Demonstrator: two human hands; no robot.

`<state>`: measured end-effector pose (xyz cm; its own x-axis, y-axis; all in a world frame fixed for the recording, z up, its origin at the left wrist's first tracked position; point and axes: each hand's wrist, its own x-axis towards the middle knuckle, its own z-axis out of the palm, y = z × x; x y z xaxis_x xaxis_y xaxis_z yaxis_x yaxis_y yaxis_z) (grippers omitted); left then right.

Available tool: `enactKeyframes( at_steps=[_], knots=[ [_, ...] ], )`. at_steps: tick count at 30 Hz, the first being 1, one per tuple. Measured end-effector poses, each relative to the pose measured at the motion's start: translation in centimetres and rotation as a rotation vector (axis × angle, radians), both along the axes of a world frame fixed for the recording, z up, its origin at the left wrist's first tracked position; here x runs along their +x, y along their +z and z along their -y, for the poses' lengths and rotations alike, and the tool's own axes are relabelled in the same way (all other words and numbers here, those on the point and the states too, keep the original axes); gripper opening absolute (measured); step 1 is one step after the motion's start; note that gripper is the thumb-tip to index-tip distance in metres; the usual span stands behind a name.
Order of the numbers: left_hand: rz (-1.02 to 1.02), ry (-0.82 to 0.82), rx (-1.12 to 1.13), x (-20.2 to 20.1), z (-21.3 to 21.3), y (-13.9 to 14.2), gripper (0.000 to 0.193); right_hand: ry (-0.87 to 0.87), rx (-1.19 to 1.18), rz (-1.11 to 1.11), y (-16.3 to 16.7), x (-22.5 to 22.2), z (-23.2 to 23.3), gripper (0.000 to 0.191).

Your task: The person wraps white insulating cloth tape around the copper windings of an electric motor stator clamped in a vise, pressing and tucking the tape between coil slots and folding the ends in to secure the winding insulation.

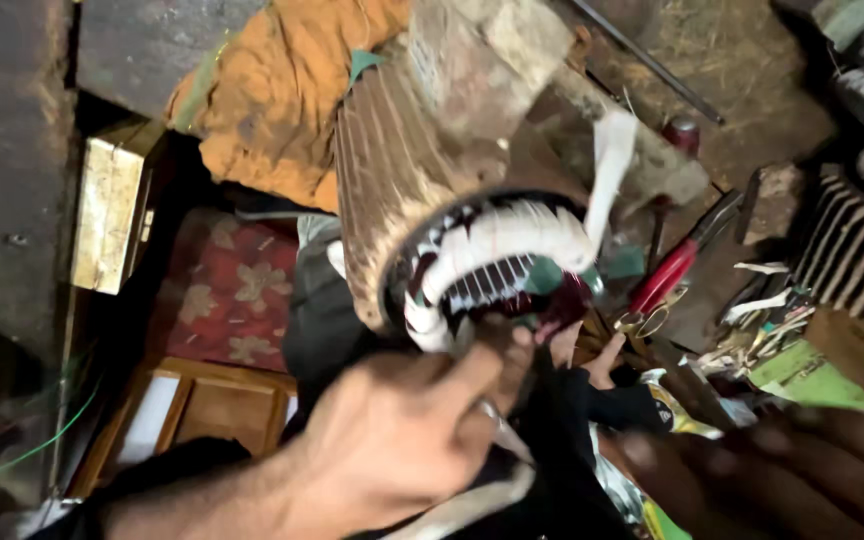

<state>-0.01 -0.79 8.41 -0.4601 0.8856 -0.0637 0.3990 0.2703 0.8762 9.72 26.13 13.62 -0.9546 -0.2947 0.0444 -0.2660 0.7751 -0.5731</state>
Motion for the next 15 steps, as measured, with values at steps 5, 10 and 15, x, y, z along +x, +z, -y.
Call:
enactKeyframes(
  at_steps=[5, 10, 15],
  knots=[
    [-0.161, 0.153, 0.029, 1.0, 0.6, -1.5, 0.058, -0.063, -0.069, 0.245, 0.5, 1.0, -2.5, 0.038],
    [-0.374, 0.202, 0.041, 0.6, 0.9, -3.2, 0.042, -0.065, -0.082, 0.457, -0.3, 1.2, -4.0, 0.037],
    [-0.216, 0.247, 0.114, 0.2, 0.7, -3.6, 0.019, 0.030, -0.131, 0.604, -1.4, -2.4, -3.9, 0.038]
  ],
)
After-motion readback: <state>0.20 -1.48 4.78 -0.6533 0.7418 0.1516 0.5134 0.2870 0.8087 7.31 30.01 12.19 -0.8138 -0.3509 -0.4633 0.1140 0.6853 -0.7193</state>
